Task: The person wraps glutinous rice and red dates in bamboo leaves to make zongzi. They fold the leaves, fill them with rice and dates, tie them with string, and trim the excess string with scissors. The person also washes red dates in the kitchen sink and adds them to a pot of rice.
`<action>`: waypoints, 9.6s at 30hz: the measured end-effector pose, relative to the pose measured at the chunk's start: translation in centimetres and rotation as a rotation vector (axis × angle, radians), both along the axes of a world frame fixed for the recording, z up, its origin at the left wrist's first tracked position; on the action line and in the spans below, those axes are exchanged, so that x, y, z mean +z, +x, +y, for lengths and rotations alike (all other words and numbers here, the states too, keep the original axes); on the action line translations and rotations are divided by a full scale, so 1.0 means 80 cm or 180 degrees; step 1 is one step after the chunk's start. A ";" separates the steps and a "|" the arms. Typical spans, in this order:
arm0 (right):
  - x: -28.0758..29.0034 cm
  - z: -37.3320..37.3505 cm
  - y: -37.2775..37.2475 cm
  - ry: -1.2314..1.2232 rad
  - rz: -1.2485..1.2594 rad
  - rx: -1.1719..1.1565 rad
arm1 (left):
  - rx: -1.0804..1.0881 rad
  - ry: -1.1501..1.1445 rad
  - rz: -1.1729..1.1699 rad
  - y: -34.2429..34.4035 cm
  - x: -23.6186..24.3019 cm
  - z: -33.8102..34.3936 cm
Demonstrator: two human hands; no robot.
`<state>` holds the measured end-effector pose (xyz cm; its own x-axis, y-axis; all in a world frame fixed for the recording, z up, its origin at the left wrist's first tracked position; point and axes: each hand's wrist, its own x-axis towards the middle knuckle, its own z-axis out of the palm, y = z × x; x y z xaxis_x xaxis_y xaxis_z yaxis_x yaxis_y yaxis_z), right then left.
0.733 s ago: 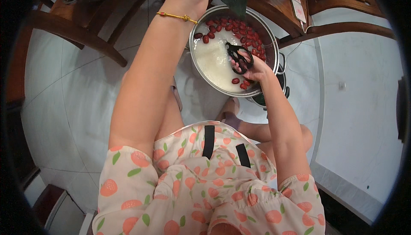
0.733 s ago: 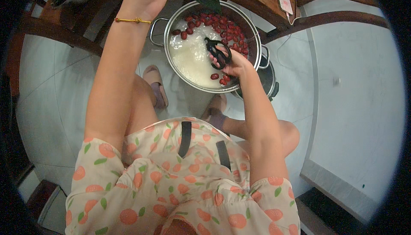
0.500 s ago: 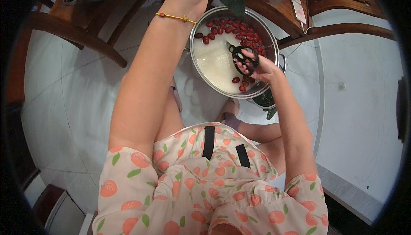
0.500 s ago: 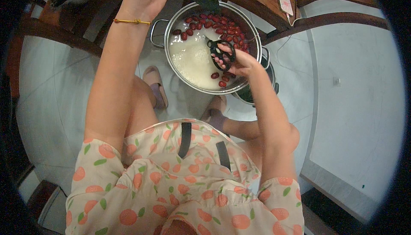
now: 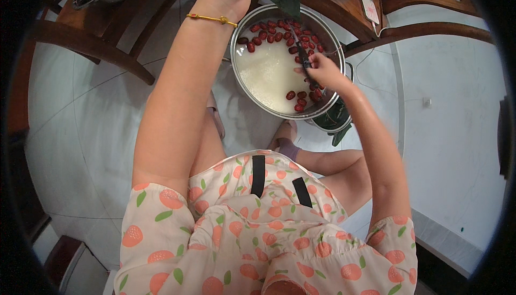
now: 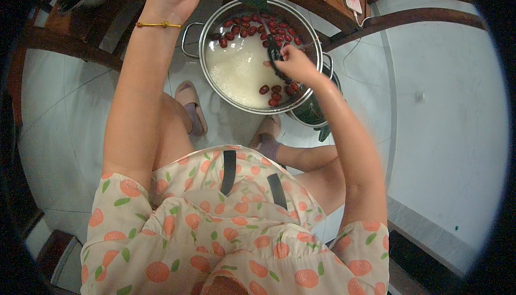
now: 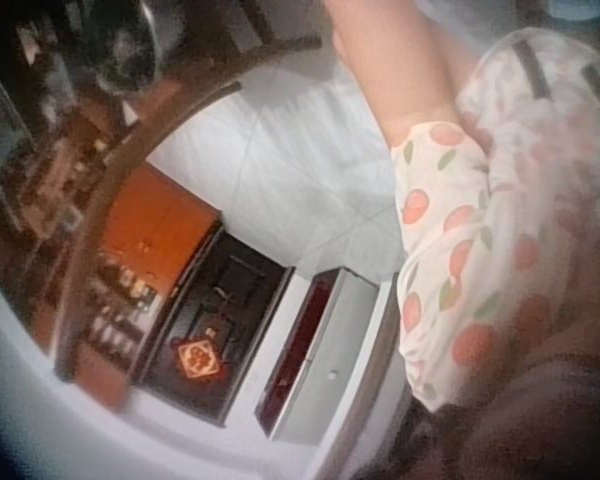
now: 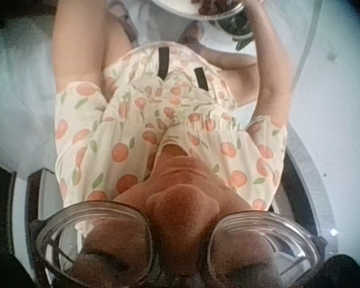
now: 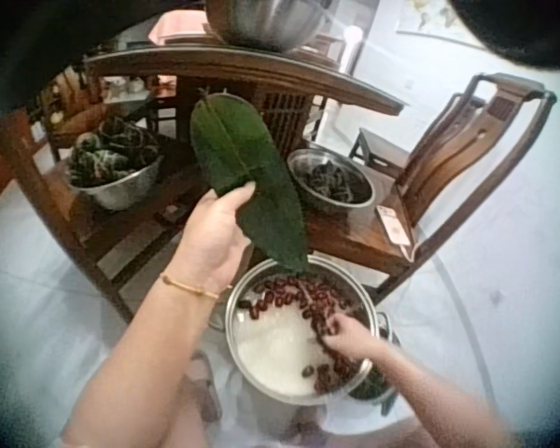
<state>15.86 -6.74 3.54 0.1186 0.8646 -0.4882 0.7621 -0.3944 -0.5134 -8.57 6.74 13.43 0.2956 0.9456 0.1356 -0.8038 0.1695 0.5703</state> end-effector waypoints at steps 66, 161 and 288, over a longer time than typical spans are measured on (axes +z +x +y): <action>-0.087 -0.265 0.193 0.1174 0.3699 -0.2112 | -0.1111 -0.1181 -0.0120 0.313 -0.060 -0.125; -0.177 -0.356 0.242 0.0342 0.2454 -0.2262 | -0.5341 0.2873 0.5920 0.432 -0.122 -0.158; -0.446 -0.528 0.214 -0.0467 -0.0486 -0.2269 | -0.2333 0.0061 0.8345 -0.411 -0.147 -0.392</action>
